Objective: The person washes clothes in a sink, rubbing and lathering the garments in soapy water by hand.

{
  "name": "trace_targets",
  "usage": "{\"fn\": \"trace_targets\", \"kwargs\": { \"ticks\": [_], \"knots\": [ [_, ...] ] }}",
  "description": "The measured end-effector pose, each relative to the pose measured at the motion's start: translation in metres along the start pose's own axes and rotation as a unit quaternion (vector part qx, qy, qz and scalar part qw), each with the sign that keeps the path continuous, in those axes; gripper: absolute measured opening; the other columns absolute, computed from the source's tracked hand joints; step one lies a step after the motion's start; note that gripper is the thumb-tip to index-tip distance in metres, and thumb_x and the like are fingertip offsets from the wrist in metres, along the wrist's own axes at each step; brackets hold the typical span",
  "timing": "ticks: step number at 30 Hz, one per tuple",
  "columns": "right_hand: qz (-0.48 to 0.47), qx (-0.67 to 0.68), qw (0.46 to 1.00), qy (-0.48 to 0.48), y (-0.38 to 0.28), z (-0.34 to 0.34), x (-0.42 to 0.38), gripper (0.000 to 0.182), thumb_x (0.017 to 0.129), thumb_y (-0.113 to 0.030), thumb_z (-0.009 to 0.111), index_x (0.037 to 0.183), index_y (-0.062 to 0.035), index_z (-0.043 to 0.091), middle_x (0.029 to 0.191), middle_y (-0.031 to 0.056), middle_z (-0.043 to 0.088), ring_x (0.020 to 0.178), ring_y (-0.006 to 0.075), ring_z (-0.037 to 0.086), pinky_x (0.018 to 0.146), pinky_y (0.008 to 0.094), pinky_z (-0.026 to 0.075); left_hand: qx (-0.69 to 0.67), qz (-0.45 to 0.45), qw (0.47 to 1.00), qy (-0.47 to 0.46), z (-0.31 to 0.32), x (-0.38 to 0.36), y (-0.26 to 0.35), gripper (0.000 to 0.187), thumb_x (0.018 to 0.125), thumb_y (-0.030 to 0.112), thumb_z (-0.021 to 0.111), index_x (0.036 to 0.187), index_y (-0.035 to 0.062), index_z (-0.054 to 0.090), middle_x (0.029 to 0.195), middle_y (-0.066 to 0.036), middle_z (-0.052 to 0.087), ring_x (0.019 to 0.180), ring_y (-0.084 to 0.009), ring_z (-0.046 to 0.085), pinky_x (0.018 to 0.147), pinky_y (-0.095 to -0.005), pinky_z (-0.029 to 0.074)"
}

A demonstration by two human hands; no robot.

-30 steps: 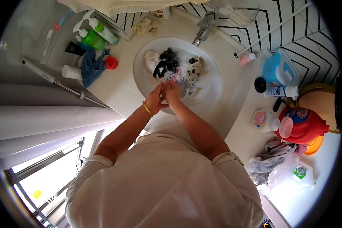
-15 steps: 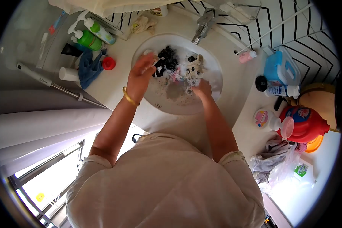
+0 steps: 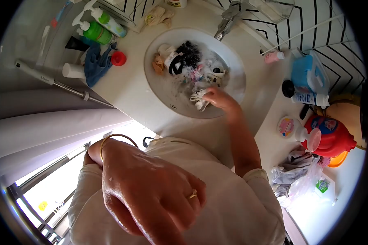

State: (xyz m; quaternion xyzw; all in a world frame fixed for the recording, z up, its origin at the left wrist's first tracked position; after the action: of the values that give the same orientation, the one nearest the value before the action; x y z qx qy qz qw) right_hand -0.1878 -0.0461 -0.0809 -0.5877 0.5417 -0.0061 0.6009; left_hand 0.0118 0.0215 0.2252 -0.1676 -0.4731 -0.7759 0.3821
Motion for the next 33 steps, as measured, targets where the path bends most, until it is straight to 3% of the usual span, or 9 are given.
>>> {"fn": "trace_targets", "kwargs": {
  "ticks": [6, 12, 16, 22, 25, 27, 29, 31, 33],
  "knots": [
    [-0.074, 0.307, 0.933, 0.172, -0.063, -0.054, -0.081, 0.020, 0.074, -0.023, 0.057, 0.079, -0.0040, 0.060, 0.068, 0.0004, 0.055, 0.063, 0.0104, 0.050, 0.057, 0.0260, 0.040, -0.033, 0.007, 0.999, -0.031, 0.003, 0.000, 0.001, 0.021, 0.086, 0.011, 0.050, 0.102, 0.0080, 0.064, 0.046, 0.002, 0.034, 0.039, -0.0104, 0.034, 0.053, -0.0250, 0.031],
    [-0.161, 0.425, 0.836, 0.308, -0.098, -0.078, -0.127, 0.033, 0.074, -0.019, 0.056, 0.096, 0.0049, 0.053, 0.085, 0.0086, 0.058, 0.079, 0.0166, 0.056, 0.071, 0.0273, 0.045, -0.034, 0.021, 0.999, -0.019, 0.011, -0.004, 0.005, 0.022, 0.087, 0.011, 0.049, 0.102, 0.0100, 0.064, 0.046, 0.002, 0.033, 0.038, -0.0105, 0.034, 0.054, -0.0248, 0.032],
    [-0.270, 0.504, 0.781, 0.254, -0.124, -0.088, -0.157, 0.036, 0.074, -0.018, 0.052, 0.103, 0.0041, 0.050, 0.091, 0.0134, 0.057, 0.086, 0.0253, 0.057, 0.078, 0.0326, 0.046, -0.044, 0.026, 0.998, -0.022, 0.011, -0.006, 0.004, 0.023, 0.087, 0.011, 0.047, 0.102, 0.0104, 0.064, 0.047, 0.002, 0.034, 0.039, -0.0109, 0.034, 0.055, -0.0255, 0.032],
    [-0.290, 0.604, 0.715, 0.203, -0.125, -0.093, -0.149, 0.026, 0.079, -0.022, 0.051, 0.096, -0.0020, 0.053, 0.090, 0.0095, 0.058, 0.087, 0.0221, 0.057, 0.080, 0.0327, 0.045, -0.045, 0.029, 0.997, -0.047, 0.012, -0.005, 0.004, 0.024, 0.088, 0.012, 0.045, 0.104, 0.0099, 0.064, 0.047, 0.001, 0.035, 0.039, -0.0114, 0.035, 0.056, -0.0263, 0.033],
    [-0.239, 0.577, 0.746, 0.232, -0.105, -0.080, -0.113, 0.021, 0.081, -0.021, 0.051, 0.091, -0.0034, 0.054, 0.085, 0.0069, 0.058, 0.085, 0.0211, 0.057, 0.079, 0.0307, 0.044, -0.042, 0.041, 0.997, -0.056, 0.011, -0.004, 0.004, 0.024, 0.088, 0.012, 0.045, 0.103, 0.0090, 0.064, 0.047, 0.001, 0.035, 0.039, -0.0117, 0.035, 0.056, -0.0265, 0.033],
    [-0.211, 0.445, 0.819, 0.295, -0.087, -0.068, -0.080, 0.019, 0.082, -0.020, 0.051, 0.091, -0.0033, 0.054, 0.085, 0.0072, 0.057, 0.083, 0.0205, 0.056, 0.073, 0.0312, 0.045, -0.048, 0.037, 0.996, -0.065, 0.008, -0.005, 0.005, 0.025, 0.088, 0.012, 0.044, 0.104, 0.0087, 0.063, 0.047, 0.001, 0.035, 0.040, -0.0118, 0.035, 0.056, -0.0264, 0.033],
    [-0.083, 0.341, 0.903, 0.247, -0.041, -0.065, -0.036, 0.031, 0.079, -0.023, 0.058, 0.100, -0.0007, 0.051, 0.094, 0.0131, 0.056, 0.087, 0.0212, 0.055, 0.080, 0.0326, 0.044, -0.049, 0.035, 0.997, -0.057, 0.008, -0.007, 0.006, 0.025, 0.088, 0.012, 0.044, 0.104, 0.0086, 0.063, 0.047, 0.001, 0.035, 0.040, -0.0119, 0.035, 0.057, -0.0264, 0.033],
    [-0.008, 0.084, 0.939, 0.334, -0.024, -0.053, -0.013, 0.049, 0.074, -0.028, 0.064, 0.109, -0.0003, 0.046, 0.101, 0.0160, 0.052, 0.091, 0.0249, 0.054, 0.081, 0.0362, 0.044, -0.041, 0.036, 0.998, -0.033, 0.009, -0.009, 0.007, 0.025, 0.088, 0.012, 0.044, 0.105, 0.0088, 0.063, 0.047, 0.002, 0.035, 0.040, -0.0120, 0.035, 0.057, -0.0264, 0.033],
    [0.066, -0.118, 0.919, 0.370, -0.017, -0.039, 0.003, 0.063, 0.070, -0.032, 0.068, 0.117, -0.0015, 0.040, 0.110, 0.0184, 0.047, 0.098, 0.0293, 0.051, 0.081, 0.0392, 0.044, -0.048, 0.037, 0.998, -0.035, 0.010, -0.011, 0.006, 0.026, 0.088, 0.012, 0.045, 0.106, 0.0094, 0.063, 0.047, 0.002, 0.036, 0.040, -0.0117, 0.035, 0.058, -0.0266, 0.034]
  ]
}}
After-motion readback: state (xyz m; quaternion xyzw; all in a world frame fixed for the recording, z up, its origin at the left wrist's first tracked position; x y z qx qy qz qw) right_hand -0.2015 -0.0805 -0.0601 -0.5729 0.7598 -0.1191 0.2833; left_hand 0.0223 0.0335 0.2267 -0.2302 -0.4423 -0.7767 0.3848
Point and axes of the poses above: each hand's wrist, its own x-axis towards the middle knuckle, its own z-axis out of the palm, y = z × x, the point moved 1 cm from there along x, towards the middle knuckle
